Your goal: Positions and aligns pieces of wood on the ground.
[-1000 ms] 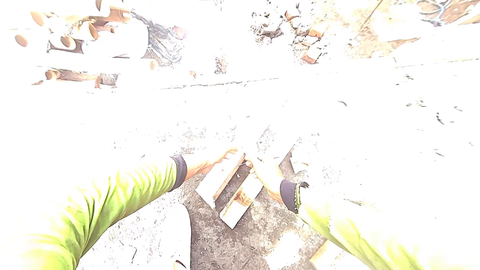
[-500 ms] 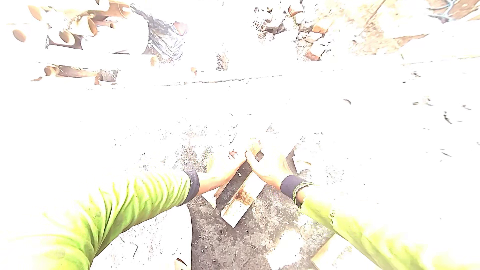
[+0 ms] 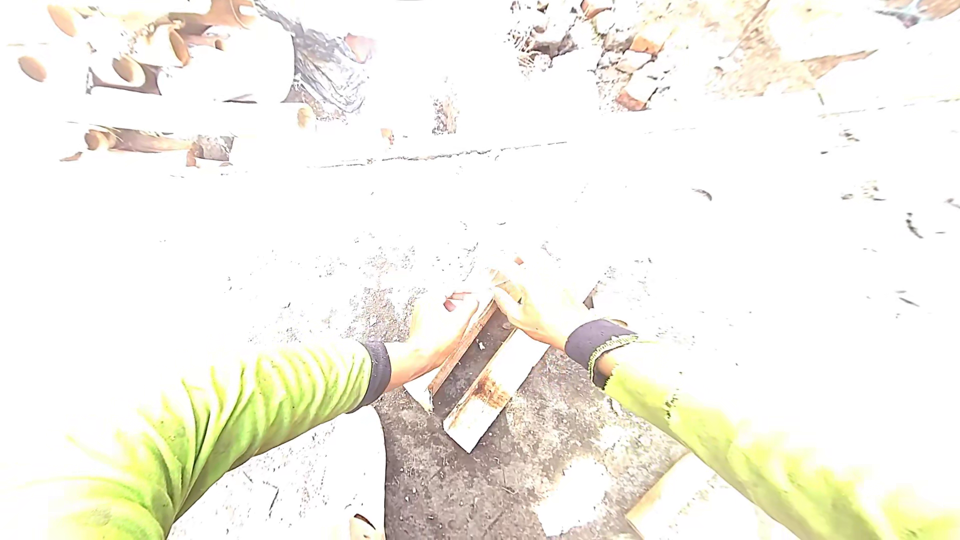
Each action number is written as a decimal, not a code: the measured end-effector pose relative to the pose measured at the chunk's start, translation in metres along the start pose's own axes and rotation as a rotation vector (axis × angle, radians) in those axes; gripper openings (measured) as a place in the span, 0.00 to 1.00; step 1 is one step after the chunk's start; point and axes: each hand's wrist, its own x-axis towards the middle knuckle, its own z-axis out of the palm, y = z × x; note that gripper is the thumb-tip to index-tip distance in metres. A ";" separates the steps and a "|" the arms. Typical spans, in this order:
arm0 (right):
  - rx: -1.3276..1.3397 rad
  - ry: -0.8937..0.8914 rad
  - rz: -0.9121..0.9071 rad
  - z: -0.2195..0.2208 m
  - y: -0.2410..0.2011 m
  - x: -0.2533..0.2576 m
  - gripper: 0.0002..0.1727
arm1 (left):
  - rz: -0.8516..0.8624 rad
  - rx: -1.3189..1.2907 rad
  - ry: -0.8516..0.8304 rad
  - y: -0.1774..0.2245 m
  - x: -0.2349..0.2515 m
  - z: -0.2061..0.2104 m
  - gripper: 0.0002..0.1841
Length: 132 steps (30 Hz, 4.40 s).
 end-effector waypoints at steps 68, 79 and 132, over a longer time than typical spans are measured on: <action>0.071 0.177 0.231 0.012 -0.016 -0.024 0.11 | -0.216 -0.215 -0.039 0.016 0.053 0.009 0.12; 0.227 0.031 0.353 0.016 -0.039 -0.037 0.13 | -0.164 -0.227 -0.050 0.008 0.053 0.007 0.08; 0.247 -0.046 0.425 0.029 -0.013 -0.051 0.10 | 0.077 -0.061 -0.097 -0.019 0.053 0.014 0.08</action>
